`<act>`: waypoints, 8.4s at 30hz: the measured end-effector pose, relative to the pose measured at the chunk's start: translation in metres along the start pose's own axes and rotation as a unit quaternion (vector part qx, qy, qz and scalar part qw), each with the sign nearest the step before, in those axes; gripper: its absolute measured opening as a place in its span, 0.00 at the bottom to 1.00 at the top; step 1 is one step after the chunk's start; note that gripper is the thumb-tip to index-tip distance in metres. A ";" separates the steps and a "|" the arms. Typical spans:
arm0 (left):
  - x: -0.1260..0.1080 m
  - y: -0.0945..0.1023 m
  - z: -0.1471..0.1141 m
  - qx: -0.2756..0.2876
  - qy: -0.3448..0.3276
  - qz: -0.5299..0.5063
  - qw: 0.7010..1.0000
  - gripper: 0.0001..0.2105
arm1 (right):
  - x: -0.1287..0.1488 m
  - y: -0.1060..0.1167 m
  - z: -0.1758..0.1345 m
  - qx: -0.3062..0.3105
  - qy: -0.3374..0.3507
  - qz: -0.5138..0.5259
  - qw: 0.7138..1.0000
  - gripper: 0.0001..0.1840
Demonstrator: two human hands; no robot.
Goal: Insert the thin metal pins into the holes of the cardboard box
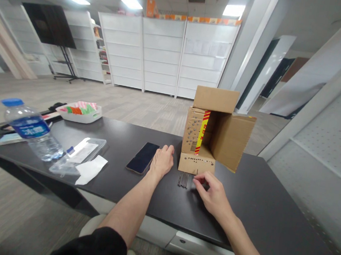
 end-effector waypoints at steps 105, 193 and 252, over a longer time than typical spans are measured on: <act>0.001 0.002 0.001 0.005 0.006 -0.008 1.000 0.10 | -0.033 -0.005 0.036 -0.105 -0.171 -0.205 0.958 0.14; -0.001 0.004 0.001 0.013 0.006 0.005 1.000 0.10 | -0.035 -0.017 0.042 -0.115 -0.162 -0.309 0.930 0.11; 0.000 0.003 0.001 0.006 -0.001 0.004 1.000 0.10 | -0.029 -0.011 0.035 -0.251 0.064 -0.099 0.961 0.08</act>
Point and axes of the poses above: each hand's wrist, its own z-axis towards the middle knuckle, its own y-axis out of the back of the hand, x = y × z, the point moved 1 cm from there along z, towards the middle knuckle, and after that the axes turned 1 degree about z, right-handed, at the moved point
